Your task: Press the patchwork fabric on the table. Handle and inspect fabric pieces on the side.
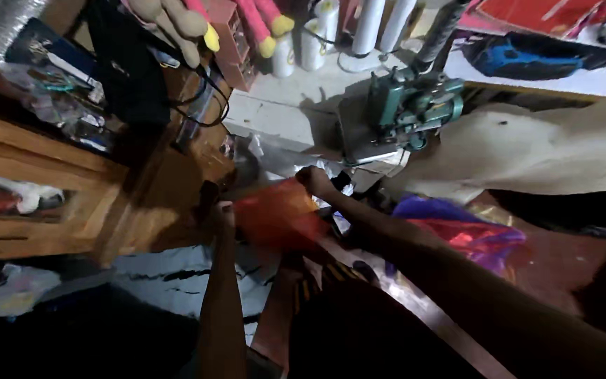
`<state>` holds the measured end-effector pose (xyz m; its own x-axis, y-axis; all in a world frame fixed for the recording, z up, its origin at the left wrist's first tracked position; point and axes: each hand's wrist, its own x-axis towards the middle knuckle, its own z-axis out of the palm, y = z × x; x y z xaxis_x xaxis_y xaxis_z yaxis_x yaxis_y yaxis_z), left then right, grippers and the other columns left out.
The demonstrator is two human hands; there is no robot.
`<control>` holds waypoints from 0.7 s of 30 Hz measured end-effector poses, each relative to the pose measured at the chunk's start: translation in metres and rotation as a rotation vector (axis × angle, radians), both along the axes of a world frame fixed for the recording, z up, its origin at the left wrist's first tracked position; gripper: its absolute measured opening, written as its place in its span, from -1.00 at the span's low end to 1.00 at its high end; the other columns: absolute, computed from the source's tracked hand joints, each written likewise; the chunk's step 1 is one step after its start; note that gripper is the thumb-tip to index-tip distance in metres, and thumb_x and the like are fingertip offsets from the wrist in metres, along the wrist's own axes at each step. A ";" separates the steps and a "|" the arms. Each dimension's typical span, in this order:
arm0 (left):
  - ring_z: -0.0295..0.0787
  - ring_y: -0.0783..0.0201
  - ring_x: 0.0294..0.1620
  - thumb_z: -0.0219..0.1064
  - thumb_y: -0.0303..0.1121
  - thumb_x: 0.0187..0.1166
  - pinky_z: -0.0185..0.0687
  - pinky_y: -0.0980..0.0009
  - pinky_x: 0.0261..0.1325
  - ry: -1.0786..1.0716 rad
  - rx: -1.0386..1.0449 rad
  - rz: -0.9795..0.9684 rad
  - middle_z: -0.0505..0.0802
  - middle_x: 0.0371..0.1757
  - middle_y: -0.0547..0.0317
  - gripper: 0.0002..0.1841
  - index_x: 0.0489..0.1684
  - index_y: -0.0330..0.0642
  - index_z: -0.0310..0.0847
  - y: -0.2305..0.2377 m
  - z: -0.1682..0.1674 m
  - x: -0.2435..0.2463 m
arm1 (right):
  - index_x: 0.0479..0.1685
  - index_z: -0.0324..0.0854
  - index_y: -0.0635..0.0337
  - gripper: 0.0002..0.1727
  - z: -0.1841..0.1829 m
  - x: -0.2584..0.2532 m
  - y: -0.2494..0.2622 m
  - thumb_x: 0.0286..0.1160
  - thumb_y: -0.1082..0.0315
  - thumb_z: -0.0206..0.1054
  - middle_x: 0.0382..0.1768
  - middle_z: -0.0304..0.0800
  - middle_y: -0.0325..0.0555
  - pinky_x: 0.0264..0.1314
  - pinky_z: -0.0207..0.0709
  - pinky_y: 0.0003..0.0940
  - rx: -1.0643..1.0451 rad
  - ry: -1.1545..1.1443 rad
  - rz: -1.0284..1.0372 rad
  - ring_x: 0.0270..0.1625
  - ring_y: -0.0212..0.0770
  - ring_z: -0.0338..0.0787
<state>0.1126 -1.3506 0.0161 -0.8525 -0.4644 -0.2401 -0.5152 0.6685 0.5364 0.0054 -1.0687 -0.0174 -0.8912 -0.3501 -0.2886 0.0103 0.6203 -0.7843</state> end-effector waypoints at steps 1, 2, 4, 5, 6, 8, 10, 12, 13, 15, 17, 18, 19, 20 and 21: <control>0.72 -0.12 0.38 0.30 -0.38 0.70 0.52 -0.04 0.53 0.049 0.007 -0.012 0.79 0.30 -0.26 -0.69 0.25 -0.40 0.68 -0.008 -0.002 -0.008 | 0.14 0.77 0.33 -0.72 0.004 0.000 -0.006 0.68 0.34 0.28 0.14 0.80 0.32 0.43 0.53 0.26 -0.030 0.041 -0.053 0.28 0.28 0.77; 0.73 -0.13 0.36 0.30 -0.43 0.69 0.54 -0.02 0.52 0.115 0.020 -0.033 0.79 0.28 -0.31 -0.71 0.22 -0.46 0.68 -0.015 -0.003 -0.013 | 0.13 0.78 0.34 -0.72 0.007 0.002 -0.009 0.68 0.36 0.28 0.14 0.80 0.32 0.45 0.53 0.23 -0.056 0.079 -0.095 0.29 0.27 0.77; 0.78 -0.12 0.26 0.30 -0.47 0.65 0.61 0.02 0.43 0.187 0.037 -0.081 0.82 0.18 -0.35 -0.72 0.16 -0.50 0.70 -0.023 0.001 -0.014 | 0.12 0.78 0.37 -0.73 0.005 0.011 -0.014 0.67 0.37 0.29 0.14 0.79 0.33 0.46 0.53 0.20 -0.091 0.152 -0.140 0.28 0.27 0.76; 0.79 -0.11 0.25 0.30 -0.45 0.66 0.61 0.02 0.43 0.140 0.024 -0.084 0.83 0.18 -0.33 -0.71 0.19 -0.49 0.70 -0.022 0.010 -0.011 | 0.11 0.78 0.38 -0.74 0.002 0.019 -0.017 0.67 0.38 0.31 0.12 0.79 0.33 0.43 0.55 0.20 -0.103 0.175 -0.157 0.25 0.28 0.77; 0.78 -0.12 0.30 0.28 -0.41 0.69 0.60 0.01 0.47 0.071 -0.013 -0.097 0.83 0.21 -0.32 -0.69 0.24 -0.46 0.69 -0.024 0.012 -0.007 | 0.11 0.78 0.37 -0.74 -0.001 0.029 -0.020 0.67 0.37 0.32 0.12 0.80 0.31 0.43 0.56 0.18 -0.102 0.165 -0.171 0.24 0.25 0.77; 0.73 -0.15 0.36 0.23 -0.38 0.74 0.56 -0.01 0.50 -0.014 -0.038 -0.126 0.79 0.28 -0.33 -0.66 0.31 -0.46 0.64 -0.031 0.003 0.011 | 0.11 0.81 0.33 -0.72 -0.013 0.052 -0.023 0.68 0.33 0.31 0.13 0.81 0.26 0.48 0.54 0.11 -0.105 0.097 -0.205 0.29 0.18 0.76; 0.77 -0.16 0.31 0.20 -0.37 0.76 0.60 -0.02 0.46 -0.069 -0.032 -0.128 0.81 0.25 -0.33 -0.65 0.29 -0.47 0.65 -0.035 -0.016 0.035 | 0.11 0.85 0.26 -0.68 -0.029 0.081 -0.024 0.70 0.24 0.29 0.16 0.83 0.21 0.52 0.51 0.04 -0.086 0.034 -0.225 0.33 0.14 0.75; 0.80 -0.15 0.27 0.20 -0.39 0.75 0.63 -0.03 0.42 -0.121 -0.011 -0.119 0.83 0.22 -0.31 -0.67 0.28 -0.46 0.67 -0.040 -0.036 0.054 | 0.10 0.87 0.22 -0.69 -0.043 0.104 -0.028 0.68 0.25 0.29 0.21 0.82 0.21 0.56 0.48 0.05 -0.062 -0.017 -0.235 0.38 0.16 0.71; 0.82 -0.17 0.23 0.21 -0.42 0.73 0.65 -0.06 0.39 -0.107 -0.019 -0.132 0.84 0.19 -0.32 -0.69 0.24 -0.47 0.69 -0.044 -0.050 0.060 | 0.10 0.86 0.23 -0.69 -0.049 0.111 -0.033 0.69 0.25 0.28 0.24 0.80 0.21 0.58 0.46 0.07 -0.050 -0.050 -0.240 0.42 0.17 0.69; 0.82 -0.19 0.23 0.22 -0.47 0.70 0.65 -0.07 0.38 -0.103 -0.043 -0.167 0.83 0.18 -0.33 -0.71 0.20 -0.48 0.71 -0.052 -0.083 0.069 | 0.10 0.86 0.21 -0.69 -0.075 0.119 -0.043 0.70 0.25 0.27 0.22 0.80 0.23 0.56 0.46 0.06 -0.024 -0.073 -0.231 0.40 0.18 0.69; 0.80 -0.21 0.26 0.21 -0.48 0.70 0.62 -0.07 0.42 -0.128 -0.073 -0.189 0.83 0.20 -0.35 -0.71 0.20 -0.48 0.72 -0.061 -0.120 0.073 | 0.08 0.88 0.18 -0.70 -0.122 0.126 -0.055 0.69 0.24 0.27 0.15 0.82 0.22 0.48 0.52 0.08 0.013 -0.031 -0.216 0.32 0.18 0.74; 0.78 -0.22 0.29 0.21 -0.46 0.72 0.60 -0.08 0.45 -0.136 -0.086 -0.200 0.82 0.21 -0.36 -0.71 0.21 -0.48 0.71 -0.067 -0.139 0.070 | 0.08 0.88 0.16 -0.69 -0.144 0.127 -0.063 0.69 0.23 0.27 0.14 0.83 0.23 0.48 0.52 0.11 0.026 -0.033 -0.211 0.31 0.20 0.74; 0.77 -0.24 0.31 0.20 -0.45 0.73 0.58 -0.09 0.47 -0.140 -0.100 -0.210 0.81 0.22 -0.37 -0.70 0.23 -0.49 0.70 -0.073 -0.158 0.069 | 0.12 0.87 0.14 -0.69 -0.163 0.127 -0.069 0.70 0.22 0.26 0.18 0.81 0.23 0.50 0.50 0.13 0.043 -0.068 -0.195 0.34 0.21 0.72; 0.75 -0.24 0.34 0.19 -0.44 0.74 0.56 -0.10 0.49 -0.152 -0.113 -0.216 0.81 0.24 -0.37 -0.68 0.25 -0.49 0.68 -0.079 -0.177 0.068 | 0.17 0.85 0.11 -0.67 -0.180 0.129 -0.076 0.70 0.20 0.25 0.24 0.79 0.21 0.53 0.47 0.15 0.067 -0.125 -0.169 0.38 0.21 0.70; 0.74 -0.23 0.35 0.18 -0.42 0.75 0.55 -0.10 0.51 -0.167 -0.133 -0.227 0.80 0.26 -0.36 -0.67 0.28 -0.47 0.67 -0.085 -0.195 0.065 | 0.24 0.82 0.06 -0.66 -0.197 0.130 -0.082 0.70 0.18 0.25 0.32 0.75 0.19 0.55 0.44 0.18 0.080 -0.182 -0.135 0.44 0.22 0.66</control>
<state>0.1771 -1.4357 -0.1791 -0.8920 -0.3030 -0.3353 -0.4180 0.8351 0.3575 0.1354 -1.1510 -0.2145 -0.8593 -0.2007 -0.4704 0.2337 0.6640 -0.7102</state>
